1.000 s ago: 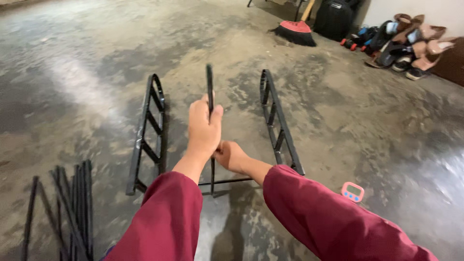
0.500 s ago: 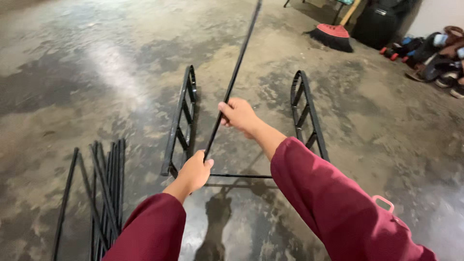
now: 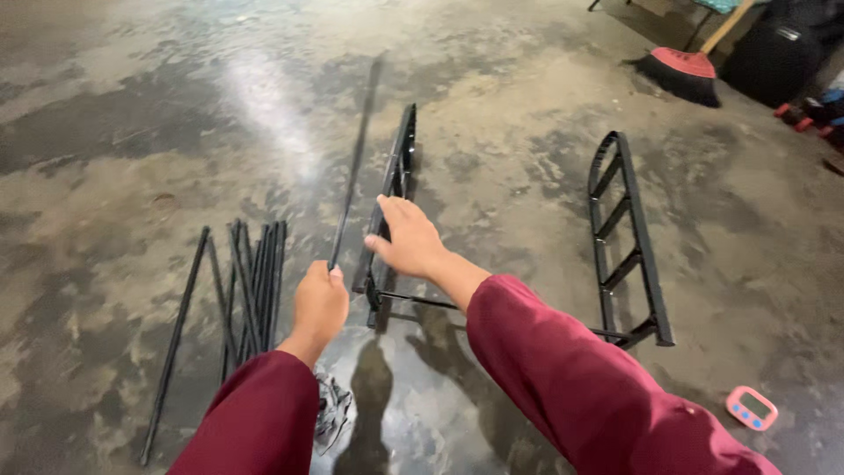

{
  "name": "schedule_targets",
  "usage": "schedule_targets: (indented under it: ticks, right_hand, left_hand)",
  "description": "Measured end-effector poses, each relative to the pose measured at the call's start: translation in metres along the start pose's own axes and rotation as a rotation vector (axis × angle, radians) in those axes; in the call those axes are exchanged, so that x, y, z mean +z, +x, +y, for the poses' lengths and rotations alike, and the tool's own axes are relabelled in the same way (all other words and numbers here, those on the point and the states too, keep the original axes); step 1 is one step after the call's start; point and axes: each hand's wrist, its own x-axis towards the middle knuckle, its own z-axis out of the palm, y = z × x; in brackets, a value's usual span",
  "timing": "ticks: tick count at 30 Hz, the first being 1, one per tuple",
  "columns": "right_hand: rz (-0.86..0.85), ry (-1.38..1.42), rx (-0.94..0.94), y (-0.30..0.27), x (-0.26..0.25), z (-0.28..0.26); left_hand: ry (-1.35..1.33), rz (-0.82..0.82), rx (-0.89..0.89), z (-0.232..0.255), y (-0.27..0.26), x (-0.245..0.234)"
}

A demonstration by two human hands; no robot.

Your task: The person assembles a black metal shoe rack by inserting horizontal rods into slots on two vertical side frames. They repeatedly insert and remove rods to test fit, then continue adding rods to build the structure.

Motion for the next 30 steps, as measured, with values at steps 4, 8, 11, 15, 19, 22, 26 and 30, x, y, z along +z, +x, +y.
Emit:
schedule_targets:
  ticks: [4,8,11,15,19,22,26,30]
  right_hand:
    - [-0.253,-0.077,0.09,0.003,0.02,-0.042]
    - [-0.407,-0.081,0.106,0.002,0.036,-0.078]
    - [-0.461,-0.081,0.088,0.001,0.051,-0.1]
    - [-0.529,-0.094,0.081,-0.001,0.071,-0.123]
    - [-0.564,-0.104,0.05,-0.006,0.084,-0.136]
    - [-0.587,-0.1,0.039,-0.011,0.091,-0.142]
    - [-0.583,-0.108,0.029,-0.013,0.091,-0.148]
    - [-0.541,-0.13,0.002,-0.016,0.085,-0.148]
  left_hand:
    - [0.132,-0.014,-0.092,-0.057,0.016,-0.025]
    - [0.192,0.004,-0.138,-0.102,0.016,-0.055]
    - [0.317,-0.11,-0.353,-0.127,0.012,-0.076]
    - [0.341,-0.146,-0.454,-0.16,0.006,-0.091]
    - [0.391,-0.208,-0.491,-0.189,0.011,-0.091]
    - [0.353,-0.21,-0.387,-0.198,0.002,-0.096]
    - [0.491,-0.324,-0.517,-0.177,-0.005,-0.108]
    - [0.672,-0.324,-0.367,-0.143,-0.016,-0.109]
